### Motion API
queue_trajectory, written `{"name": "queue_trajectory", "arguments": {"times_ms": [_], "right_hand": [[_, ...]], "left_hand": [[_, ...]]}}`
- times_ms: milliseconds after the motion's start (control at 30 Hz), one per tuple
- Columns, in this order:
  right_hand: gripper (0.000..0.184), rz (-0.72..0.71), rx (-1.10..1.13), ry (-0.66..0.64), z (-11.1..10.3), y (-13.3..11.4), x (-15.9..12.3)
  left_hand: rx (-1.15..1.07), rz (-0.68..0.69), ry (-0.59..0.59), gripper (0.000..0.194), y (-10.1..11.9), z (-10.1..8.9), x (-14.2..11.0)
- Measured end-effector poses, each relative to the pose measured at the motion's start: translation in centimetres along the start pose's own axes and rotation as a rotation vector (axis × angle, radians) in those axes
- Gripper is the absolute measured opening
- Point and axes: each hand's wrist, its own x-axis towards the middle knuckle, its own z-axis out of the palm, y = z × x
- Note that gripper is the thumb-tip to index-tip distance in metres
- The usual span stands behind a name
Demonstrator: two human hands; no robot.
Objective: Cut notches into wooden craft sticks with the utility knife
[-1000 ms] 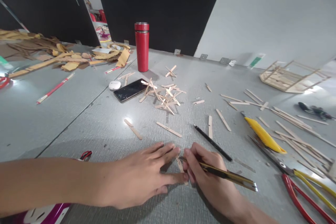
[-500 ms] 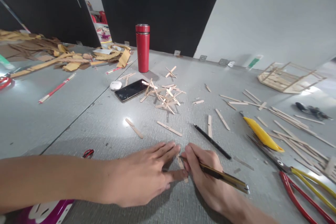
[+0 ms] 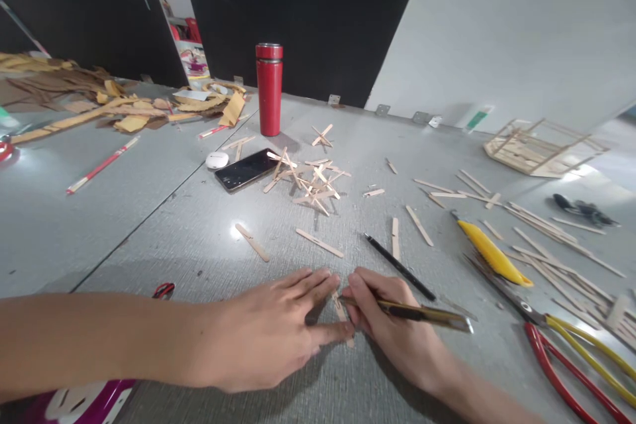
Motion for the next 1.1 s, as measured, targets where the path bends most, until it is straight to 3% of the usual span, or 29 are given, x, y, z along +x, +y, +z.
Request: {"name": "queue_trajectory", "arguments": {"times_ms": [300,467,600,800,1100], "right_hand": [[0.039,0.145,0.246,-0.061,-0.7,0.0,0.4],[0.048,0.205,0.245,0.022,-0.7,0.5,0.4],[0.042,0.132,0.193,0.117,-0.4,0.6,-0.1],[0.029,-0.069,0.040,0.271,-0.1,0.9,-1.2],[0.032,-0.201,-0.117,0.225,0.0,1.0,-0.8]], "left_hand": [[-0.028,0.015,0.005,0.050,-0.3,-0.1,0.1],[-0.030,0.009,-0.001,0.048,-0.1,-0.6,0.1],[-0.031,-0.004,0.005,0.050,0.0,-0.9,0.2],[0.010,0.013,0.027,0.059,-0.1,0.1,-0.1],[0.014,0.038,-0.008,0.055,-0.3,-0.4,0.2]]}}
